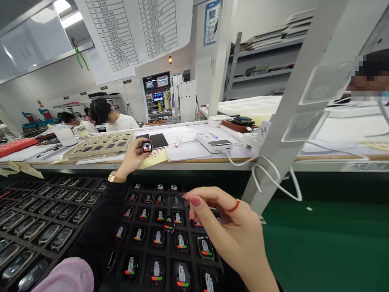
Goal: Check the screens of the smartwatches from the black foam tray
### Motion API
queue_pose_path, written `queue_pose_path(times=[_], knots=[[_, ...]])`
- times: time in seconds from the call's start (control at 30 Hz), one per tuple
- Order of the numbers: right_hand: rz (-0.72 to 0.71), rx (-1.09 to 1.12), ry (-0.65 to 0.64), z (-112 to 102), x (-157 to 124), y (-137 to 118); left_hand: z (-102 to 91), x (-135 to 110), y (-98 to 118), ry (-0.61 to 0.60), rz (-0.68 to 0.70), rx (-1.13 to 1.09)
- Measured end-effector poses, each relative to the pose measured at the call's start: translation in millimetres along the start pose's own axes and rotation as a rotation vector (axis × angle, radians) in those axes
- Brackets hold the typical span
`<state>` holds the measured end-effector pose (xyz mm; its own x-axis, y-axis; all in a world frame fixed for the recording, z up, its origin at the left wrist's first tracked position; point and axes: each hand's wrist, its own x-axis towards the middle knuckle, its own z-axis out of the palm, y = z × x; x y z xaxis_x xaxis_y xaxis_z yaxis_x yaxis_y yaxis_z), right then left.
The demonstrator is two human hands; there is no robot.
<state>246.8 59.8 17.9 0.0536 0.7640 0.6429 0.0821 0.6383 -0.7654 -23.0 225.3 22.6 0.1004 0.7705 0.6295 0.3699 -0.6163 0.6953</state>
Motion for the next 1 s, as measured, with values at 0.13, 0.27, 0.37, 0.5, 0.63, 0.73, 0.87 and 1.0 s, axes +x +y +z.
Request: queue_pose_path(times=[0.13, 0.27, 0.37, 0.5, 0.63, 0.73, 0.87, 1.0], knots=[[-0.001, 0.002, 0.004, 1.1, -0.2, 0.0, 0.1, 0.0, -0.9, -0.002, 0.000, -0.002], [-0.018, 0.008, 0.001, 1.0, -0.6, 1.1, -0.2, -0.8, 0.3, 0.006, -0.009, -0.009], [-0.023, 0.021, -0.021, -0.6, -0.4, 3.3, 0.1, -1.4, 1.4, 0.014, -0.019, -0.021], [-0.023, 0.014, -0.052, -3.3, 1.8, 7.7, 1.2, 1.0, -0.1, 0.040, -0.056, -0.060], [-0.040, 0.022, -0.057, -5.5, 5.7, 11.4, -0.4, 2.6, 4.1, 0.120, -0.098, -0.106], [-0.010, 0.035, -0.026, -5.7, 9.1, 14.1, -0.9, -9.2, 21.9, 0.169, -0.119, -0.136], [0.079, 0.098, 0.014, 0.8, 15.3, 18.2, 11.7, -52.7, 63.7, 0.119, -0.144, -0.176], [0.200, 0.293, -0.051, 14.7, 16.8, 17.5, 35.2, -105.8, 105.7, 0.078, -0.220, -0.140]])
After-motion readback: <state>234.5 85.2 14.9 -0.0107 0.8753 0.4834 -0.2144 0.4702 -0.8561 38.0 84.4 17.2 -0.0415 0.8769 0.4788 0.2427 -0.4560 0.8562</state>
